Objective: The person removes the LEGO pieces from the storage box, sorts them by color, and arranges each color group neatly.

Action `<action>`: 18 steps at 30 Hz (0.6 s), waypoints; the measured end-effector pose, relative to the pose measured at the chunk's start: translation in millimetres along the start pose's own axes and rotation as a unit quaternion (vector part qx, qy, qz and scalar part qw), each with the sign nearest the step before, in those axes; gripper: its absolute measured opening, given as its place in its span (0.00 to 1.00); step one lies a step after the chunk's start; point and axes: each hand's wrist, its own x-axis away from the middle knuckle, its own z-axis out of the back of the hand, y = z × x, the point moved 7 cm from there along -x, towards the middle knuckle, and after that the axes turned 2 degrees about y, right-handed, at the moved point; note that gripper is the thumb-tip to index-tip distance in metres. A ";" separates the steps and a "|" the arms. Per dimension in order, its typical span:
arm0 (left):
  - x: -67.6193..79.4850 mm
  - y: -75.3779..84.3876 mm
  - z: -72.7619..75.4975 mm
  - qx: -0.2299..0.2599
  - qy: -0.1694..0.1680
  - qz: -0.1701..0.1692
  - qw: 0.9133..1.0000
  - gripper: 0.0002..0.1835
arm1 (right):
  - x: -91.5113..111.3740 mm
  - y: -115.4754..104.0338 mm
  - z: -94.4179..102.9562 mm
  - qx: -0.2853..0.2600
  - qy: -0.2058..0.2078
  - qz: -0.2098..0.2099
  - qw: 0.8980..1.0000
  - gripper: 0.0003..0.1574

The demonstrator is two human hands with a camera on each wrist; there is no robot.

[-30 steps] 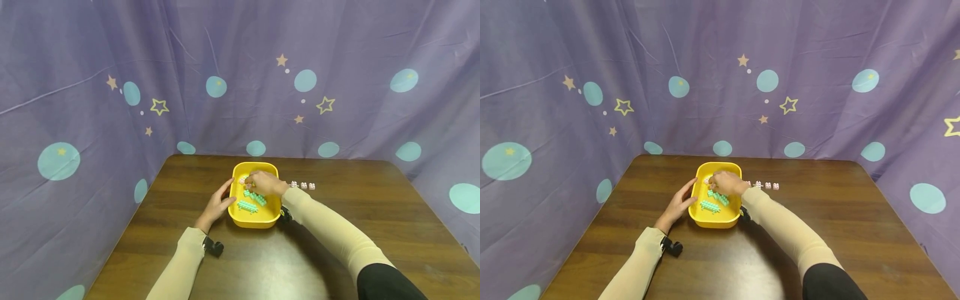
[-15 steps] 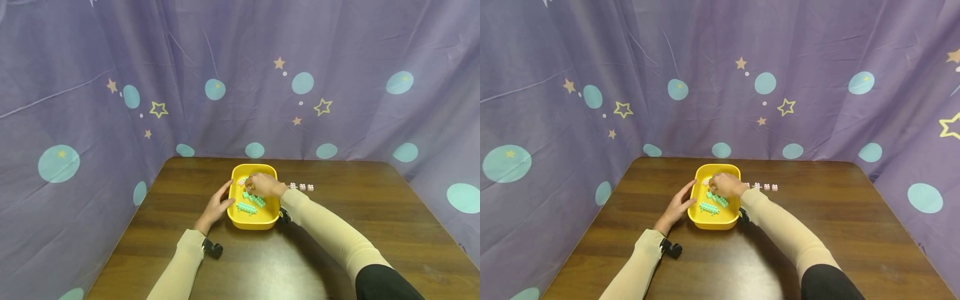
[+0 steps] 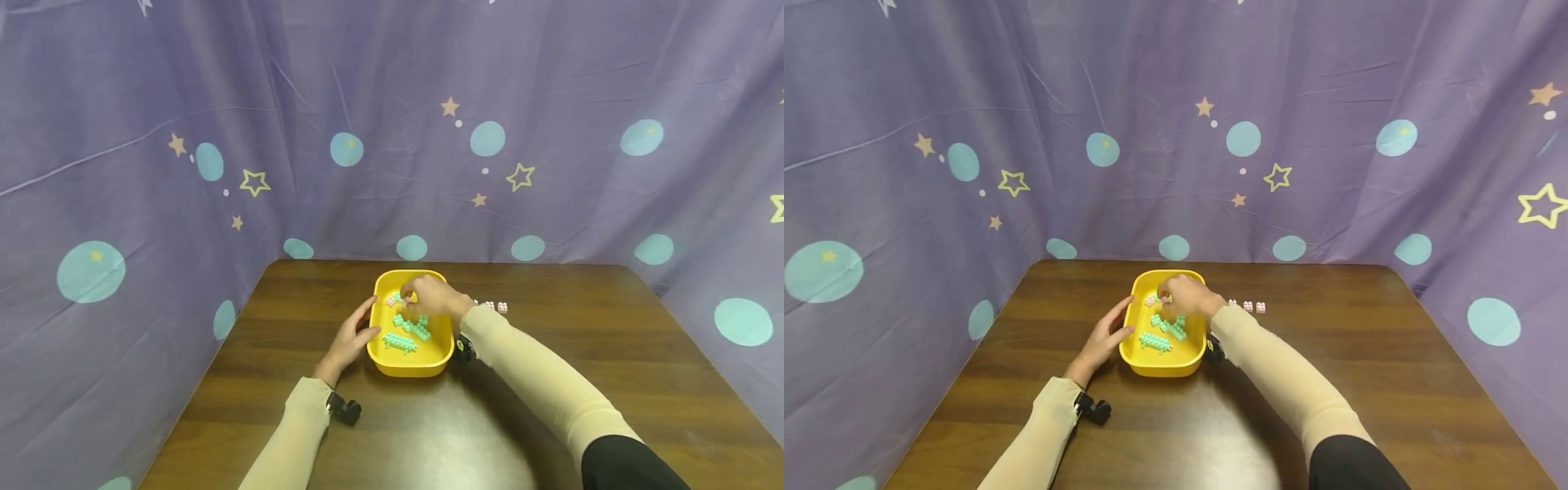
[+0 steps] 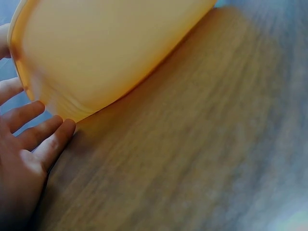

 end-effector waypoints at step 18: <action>-0.3 1.3 -0.8 -0.003 -0.002 -0.015 1.000 0.35 | 50.3 31.2 53.4 -0.006 0.083 -0.057 0.995 0.08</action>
